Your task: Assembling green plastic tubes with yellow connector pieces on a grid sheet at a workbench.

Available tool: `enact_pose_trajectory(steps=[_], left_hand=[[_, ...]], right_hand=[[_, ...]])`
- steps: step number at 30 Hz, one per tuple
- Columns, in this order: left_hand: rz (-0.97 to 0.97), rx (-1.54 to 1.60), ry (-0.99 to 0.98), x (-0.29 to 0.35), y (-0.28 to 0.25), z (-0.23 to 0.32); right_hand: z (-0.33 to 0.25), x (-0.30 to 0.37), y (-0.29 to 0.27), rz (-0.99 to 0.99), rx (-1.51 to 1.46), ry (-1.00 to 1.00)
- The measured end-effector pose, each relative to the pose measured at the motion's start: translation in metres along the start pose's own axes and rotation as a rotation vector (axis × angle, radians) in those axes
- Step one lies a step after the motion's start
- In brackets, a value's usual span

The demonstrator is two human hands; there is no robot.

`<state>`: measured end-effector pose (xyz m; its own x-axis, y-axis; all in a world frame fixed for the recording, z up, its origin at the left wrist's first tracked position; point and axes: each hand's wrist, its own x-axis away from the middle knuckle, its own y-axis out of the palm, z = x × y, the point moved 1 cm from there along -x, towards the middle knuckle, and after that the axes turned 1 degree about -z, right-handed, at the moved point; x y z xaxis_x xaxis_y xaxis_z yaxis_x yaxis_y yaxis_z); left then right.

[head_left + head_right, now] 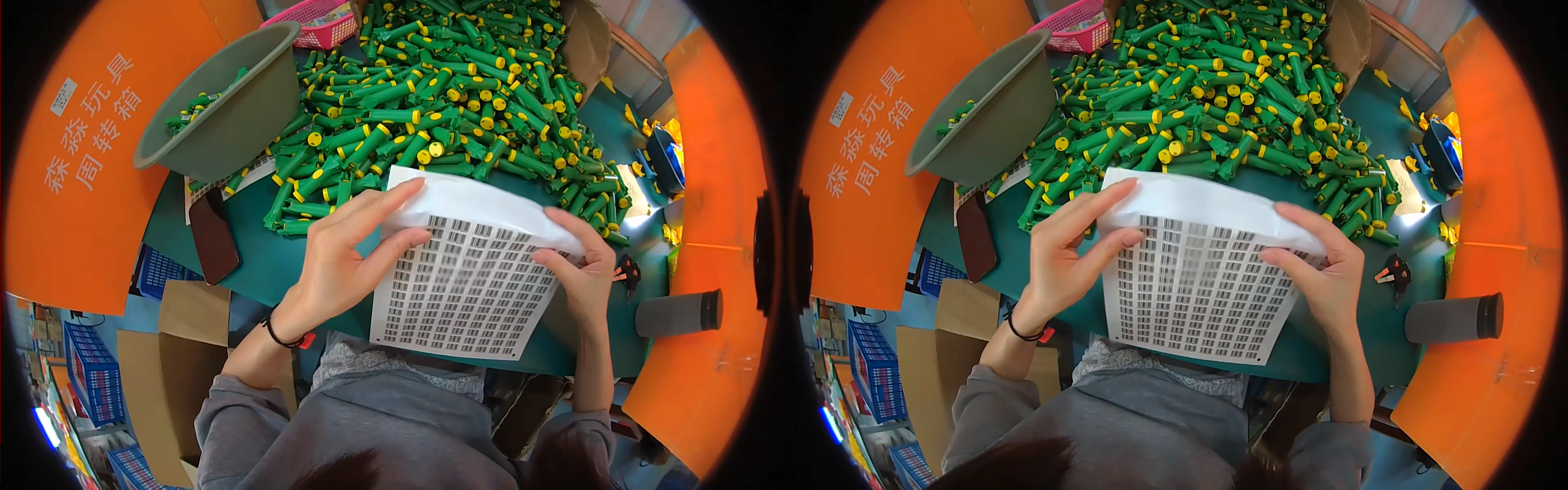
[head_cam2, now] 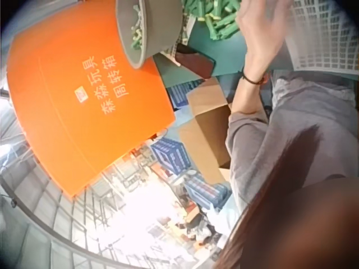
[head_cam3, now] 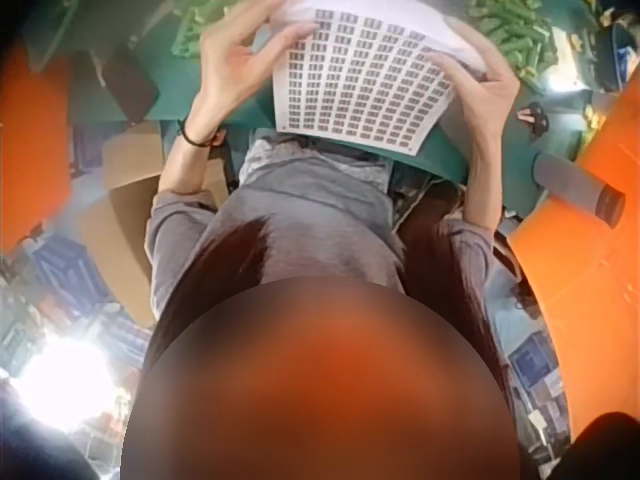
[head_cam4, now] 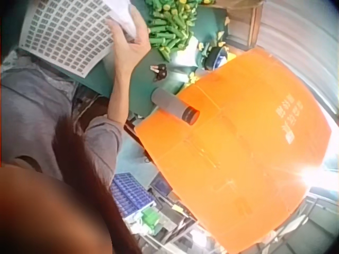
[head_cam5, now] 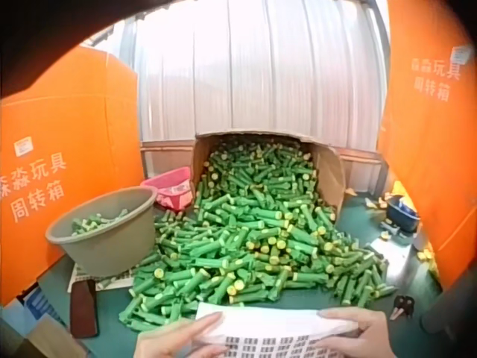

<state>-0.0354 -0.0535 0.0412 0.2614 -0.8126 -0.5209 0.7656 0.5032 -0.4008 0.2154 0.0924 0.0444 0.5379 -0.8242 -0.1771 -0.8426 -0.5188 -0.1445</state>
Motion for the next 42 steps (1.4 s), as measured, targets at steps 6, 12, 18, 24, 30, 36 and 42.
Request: enact_pose_trajectory(steps=[6, 12, 18, 24, 30, 36, 42], left_hand=[[-0.017, -0.061, 0.062, 0.001, -0.017, 0.018], [0.017, -0.256, 0.127, -0.005, -0.021, 0.009], [-0.078, 0.155, -0.243, 0.018, 0.039, -0.027], [-0.164, -0.038, -0.058, 0.015, 0.047, -0.058], [-0.161, -0.302, 0.283, 0.008, 0.048, -0.07], [-0.13, -0.482, 0.482, 0.004, 0.044, -0.075], [-0.102, -0.43, 0.45, 0.003, 0.046, -0.075]], right_hand=[[-0.01, 0.013, -0.019, -0.009, 0.246, -0.251], [-0.015, 0.003, -0.026, -0.079, 0.481, -0.2], [-0.008, -0.009, 0.039, -0.292, 0.852, -0.356], [0.043, -0.02, 0.056, -0.38, 0.422, 0.092], [0.061, -0.029, 0.06, -0.381, 0.472, -0.159], [0.065, -0.043, 0.06, -0.437, 0.527, -0.181], [0.066, -0.054, 0.057, -0.503, 0.636, -0.301]])
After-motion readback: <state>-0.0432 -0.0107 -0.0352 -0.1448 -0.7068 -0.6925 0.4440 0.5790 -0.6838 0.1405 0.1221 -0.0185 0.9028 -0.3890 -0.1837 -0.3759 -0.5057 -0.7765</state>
